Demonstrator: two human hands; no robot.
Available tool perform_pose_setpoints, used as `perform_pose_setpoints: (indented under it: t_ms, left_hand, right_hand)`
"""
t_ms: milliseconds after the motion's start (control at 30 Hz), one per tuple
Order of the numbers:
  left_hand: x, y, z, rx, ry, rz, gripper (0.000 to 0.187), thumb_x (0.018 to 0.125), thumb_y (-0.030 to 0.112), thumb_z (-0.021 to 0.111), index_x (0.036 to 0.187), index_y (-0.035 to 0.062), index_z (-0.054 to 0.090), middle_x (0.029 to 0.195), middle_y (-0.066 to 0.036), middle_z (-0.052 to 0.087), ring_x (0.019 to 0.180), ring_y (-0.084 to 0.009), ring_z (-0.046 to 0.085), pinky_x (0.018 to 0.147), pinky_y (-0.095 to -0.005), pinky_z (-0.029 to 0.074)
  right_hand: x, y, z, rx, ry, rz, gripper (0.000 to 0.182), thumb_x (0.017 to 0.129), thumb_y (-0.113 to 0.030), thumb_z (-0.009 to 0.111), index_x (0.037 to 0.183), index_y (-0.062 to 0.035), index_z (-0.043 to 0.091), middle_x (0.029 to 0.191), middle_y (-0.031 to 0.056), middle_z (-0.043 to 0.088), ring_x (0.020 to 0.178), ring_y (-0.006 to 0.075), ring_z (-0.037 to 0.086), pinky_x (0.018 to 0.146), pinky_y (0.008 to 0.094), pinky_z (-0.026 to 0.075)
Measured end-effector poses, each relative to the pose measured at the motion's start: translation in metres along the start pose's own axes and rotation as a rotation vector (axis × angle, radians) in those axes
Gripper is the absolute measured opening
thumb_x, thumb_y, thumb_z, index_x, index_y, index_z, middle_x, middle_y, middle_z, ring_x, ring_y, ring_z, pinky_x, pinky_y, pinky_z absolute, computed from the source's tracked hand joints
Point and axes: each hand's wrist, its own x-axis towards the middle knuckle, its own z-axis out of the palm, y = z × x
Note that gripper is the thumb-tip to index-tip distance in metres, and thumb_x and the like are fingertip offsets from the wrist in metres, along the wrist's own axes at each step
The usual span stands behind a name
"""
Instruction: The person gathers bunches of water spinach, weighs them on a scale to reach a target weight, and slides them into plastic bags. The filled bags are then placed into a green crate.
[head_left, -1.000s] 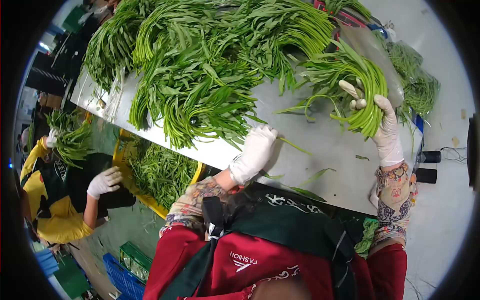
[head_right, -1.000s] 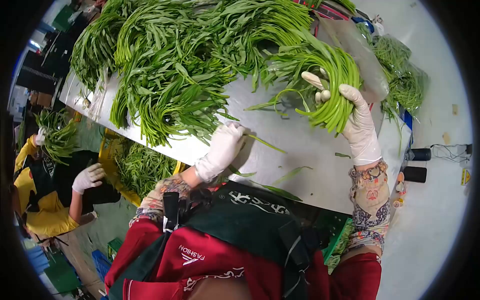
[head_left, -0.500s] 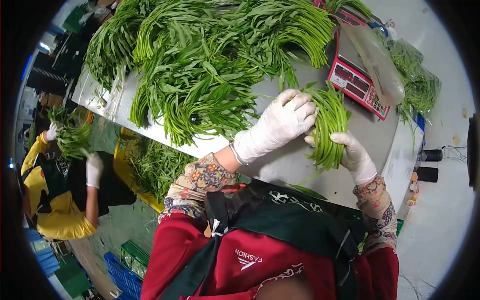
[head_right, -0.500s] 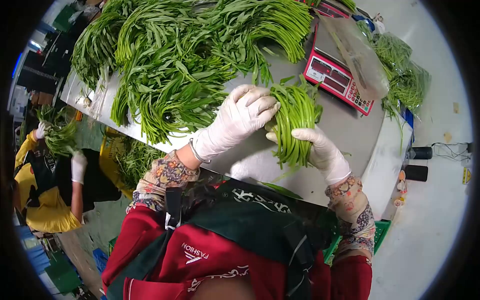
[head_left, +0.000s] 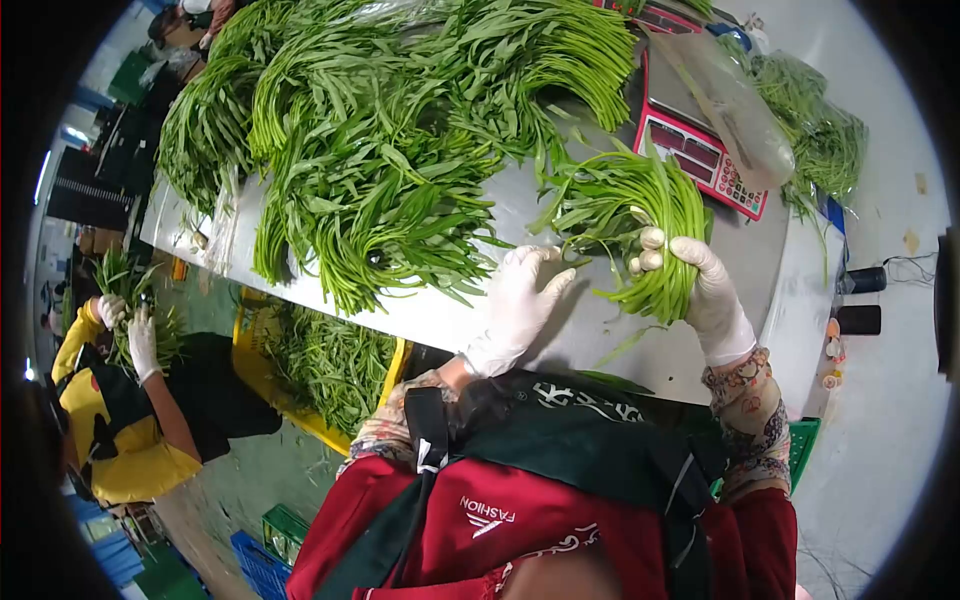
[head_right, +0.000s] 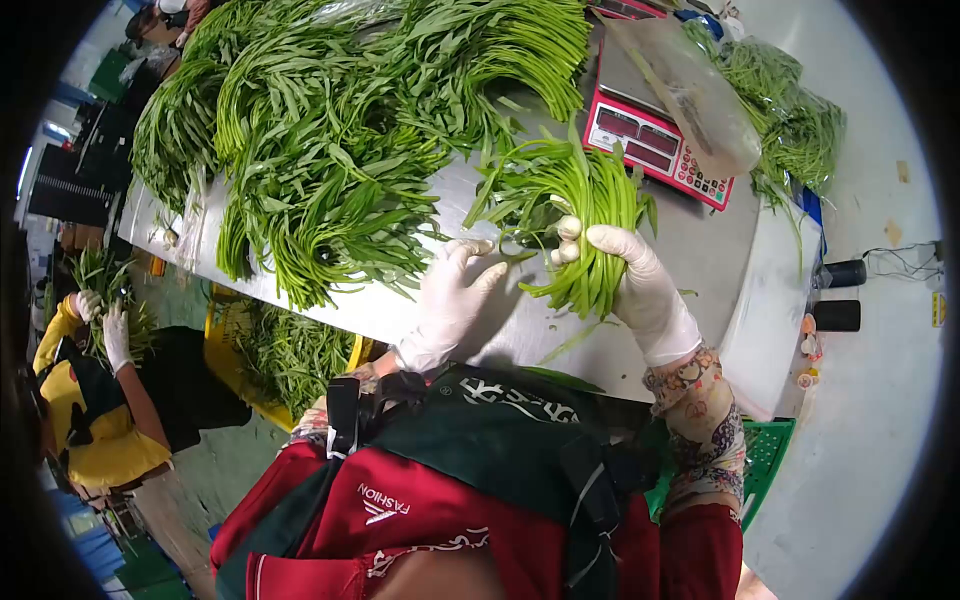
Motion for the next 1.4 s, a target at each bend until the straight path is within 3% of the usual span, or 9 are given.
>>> perform_pose_setpoints:
  t_ms: [133,233,400,600,767,900,1067,1300,1400]
  left_hand:
    - [0.007,-0.010,0.028,-0.039,-0.011,-0.203,0.036,0.084,0.029,0.065,0.106,0.0002,0.061,0.094,-0.015,0.066,0.084,-0.0312,0.061,0.076,-0.0382,0.048]
    - [0.006,-0.063,0.068,-0.818,-0.152,-0.539,0.026,0.090,0.016,0.058,0.110,-0.0009,0.059,0.097,-0.012,0.063,0.087,-0.0204,0.058,0.077,-0.0301,0.046]
    - [0.019,-0.062,-0.016,-0.337,-0.135,-0.454,0.021,0.090,0.020,0.058,0.093,0.0018,0.068,0.074,-0.006,0.067,0.066,-0.0099,0.060,0.059,-0.0249,0.046]
    - [0.032,-0.052,-0.108,-0.137,0.062,-0.679,0.026,0.089,0.025,0.061,0.086,0.0004,0.069,0.064,-0.005,0.067,0.049,-0.0048,0.055,0.045,-0.0190,0.040]
    - [0.015,-0.001,-0.075,-0.935,-0.049,-0.713,0.027,0.091,0.028,0.059,0.094,0.0013,0.064,0.079,-0.008,0.069,0.065,-0.0097,0.062,0.057,-0.0210,0.048]
    - [-0.006,0.017,-0.024,-0.880,-0.193,-0.769,0.026,0.092,0.023,0.060,0.100,-0.0018,0.064,0.083,-0.001,0.064,0.073,-0.0097,0.058,0.069,-0.0217,0.047]
    - [-0.029,0.011,0.006,-1.103,0.114,-0.628,0.031,0.091,0.022,0.061,0.106,-0.0044,0.063,0.103,-0.008,0.061,0.095,-0.0120,0.054,0.086,-0.0247,0.043]
    - [-0.015,0.030,-0.021,-1.131,-0.167,-0.571,0.039,0.095,0.019,0.055,0.126,-0.0036,0.051,0.115,-0.010,0.060,0.100,-0.0133,0.054,0.090,-0.0259,0.043]
    - [-0.019,0.033,-0.012,-0.874,-0.108,-0.282,0.039,0.098,0.017,0.046,0.132,-0.0025,0.045,0.127,-0.011,0.053,0.112,-0.0178,0.051,0.099,-0.0287,0.038]
  right_hand:
    - [0.000,0.004,0.012,0.015,-0.027,0.022,0.042,0.085,-0.015,0.055,0.122,0.0028,0.044,0.092,0.0032,0.054,0.084,0.0143,0.056,0.085,0.0339,0.047]
    - [-0.002,-0.003,0.010,-0.018,-0.030,0.136,0.050,0.083,-0.017,0.056,0.127,0.0030,0.041,0.095,0.0030,0.055,0.085,0.0140,0.056,0.084,0.0335,0.047]
    - [-0.015,-0.041,0.038,-0.079,0.004,-0.008,0.075,0.078,-0.024,0.061,0.138,0.0055,0.028,0.133,0.0388,0.036,0.077,0.0154,0.061,0.087,0.0354,0.049]
    - [-0.027,-0.055,0.012,-0.208,0.043,-0.171,0.056,0.080,-0.020,0.060,0.127,0.0059,0.044,0.116,0.0248,0.056,0.084,0.0210,0.062,0.087,0.0375,0.049]
    - [0.006,-0.001,0.024,-0.848,0.120,-0.144,0.031,0.082,-0.013,0.060,0.110,0.0016,0.059,0.098,0.0096,0.064,0.087,0.0178,0.061,0.080,0.0322,0.049]
    - [0.012,0.070,0.022,-0.808,0.214,0.022,0.032,0.074,-0.002,0.071,0.105,0.0007,0.061,0.098,0.0053,0.064,0.085,0.0123,0.059,0.075,0.0273,0.048]
    - [0.010,0.088,0.019,-0.716,0.253,-0.015,0.033,0.075,0.000,0.071,0.106,0.0015,0.060,0.097,0.0035,0.064,0.083,0.0101,0.059,0.074,0.0256,0.048]
    - [0.007,0.064,0.029,-0.530,0.260,-0.078,0.030,0.075,-0.001,0.069,0.103,0.0018,0.061,0.092,0.0061,0.066,0.083,0.0144,0.063,0.077,0.0279,0.051]
    - [0.010,0.064,0.024,-0.294,0.232,-0.106,0.034,0.077,-0.002,0.065,0.110,0.0009,0.058,0.100,0.0065,0.064,0.090,0.0163,0.062,0.081,0.0297,0.050]
